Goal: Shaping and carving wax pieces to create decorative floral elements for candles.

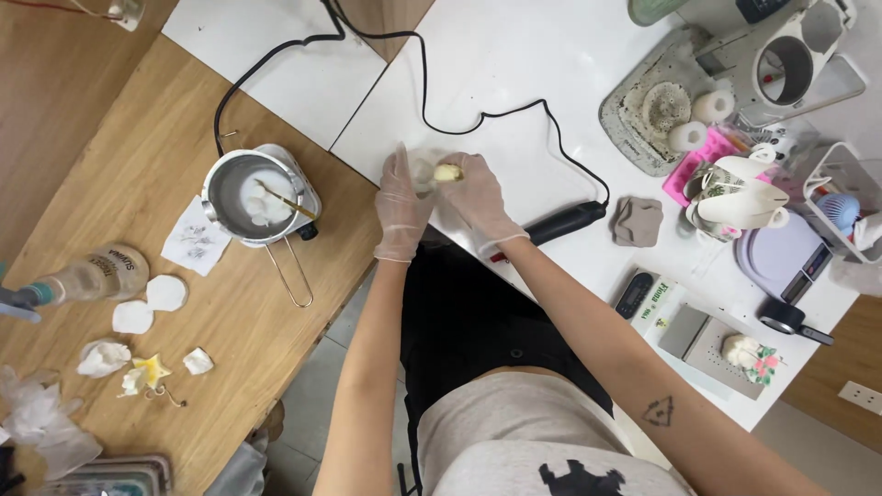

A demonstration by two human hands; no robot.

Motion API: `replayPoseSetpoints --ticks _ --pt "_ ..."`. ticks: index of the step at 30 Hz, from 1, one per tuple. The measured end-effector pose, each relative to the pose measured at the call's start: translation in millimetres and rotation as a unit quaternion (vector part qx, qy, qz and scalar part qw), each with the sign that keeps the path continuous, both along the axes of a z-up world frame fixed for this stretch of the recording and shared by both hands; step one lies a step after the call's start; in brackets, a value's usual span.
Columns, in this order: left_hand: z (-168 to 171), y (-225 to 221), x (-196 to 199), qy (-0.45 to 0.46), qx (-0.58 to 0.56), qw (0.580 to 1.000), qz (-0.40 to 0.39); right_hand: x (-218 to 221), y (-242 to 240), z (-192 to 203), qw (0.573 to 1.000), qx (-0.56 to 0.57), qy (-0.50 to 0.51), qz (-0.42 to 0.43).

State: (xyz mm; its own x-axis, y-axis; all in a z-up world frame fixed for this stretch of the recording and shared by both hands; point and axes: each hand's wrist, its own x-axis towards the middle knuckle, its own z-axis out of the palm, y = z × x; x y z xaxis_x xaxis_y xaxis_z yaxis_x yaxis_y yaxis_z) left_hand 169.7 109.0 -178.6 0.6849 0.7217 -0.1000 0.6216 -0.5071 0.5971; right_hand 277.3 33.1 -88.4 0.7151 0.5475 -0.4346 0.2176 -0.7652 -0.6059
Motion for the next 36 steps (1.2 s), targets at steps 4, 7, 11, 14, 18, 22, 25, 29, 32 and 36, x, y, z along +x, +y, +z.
replayPoseSetpoints --ticks 4,7,11,14,18,22,25,29,32,36 --pt "-0.9 -0.9 -25.9 -0.068 -0.097 0.992 0.042 -13.1 24.7 -18.2 0.998 -0.035 -0.028 0.034" --pt "-9.8 0.0 -37.1 -0.121 -0.045 0.991 0.044 -16.1 28.8 -40.8 0.996 -0.022 -0.065 0.061" --pt "-6.9 10.1 -31.6 -0.129 -0.081 0.988 0.017 -11.6 31.1 -39.6 0.992 0.006 -0.084 0.089" --pt "-5.3 11.7 -28.1 -0.111 -0.097 0.989 -0.008 -14.4 28.7 -21.9 0.997 -0.019 -0.034 0.067" --pt "-26.1 10.4 -25.4 -0.131 -0.069 0.989 -0.030 -12.0 28.7 -15.1 0.998 -0.041 0.034 0.020" --pt "-18.4 15.7 -23.2 -0.138 -0.076 0.987 -0.027 -8.8 21.3 -26.8 0.999 -0.044 0.012 0.028" --pt "-9.6 15.8 -20.7 -0.132 -0.094 0.986 -0.028 -10.6 16.3 -26.6 0.999 -0.028 -0.002 0.032" --pt "-14.7 14.1 -16.6 -0.143 -0.036 0.989 -0.027 -12.2 14.7 -21.3 1.000 0.003 0.009 0.013" --pt "-14.5 13.6 -18.2 -0.148 -0.031 0.988 -0.019 -10.6 8.6 -27.7 1.000 0.006 0.006 0.004" --pt "-15.9 13.3 -20.8 -0.134 -0.066 0.989 -0.011 -7.2 1.5 -28.6 1.000 0.021 0.000 0.012"
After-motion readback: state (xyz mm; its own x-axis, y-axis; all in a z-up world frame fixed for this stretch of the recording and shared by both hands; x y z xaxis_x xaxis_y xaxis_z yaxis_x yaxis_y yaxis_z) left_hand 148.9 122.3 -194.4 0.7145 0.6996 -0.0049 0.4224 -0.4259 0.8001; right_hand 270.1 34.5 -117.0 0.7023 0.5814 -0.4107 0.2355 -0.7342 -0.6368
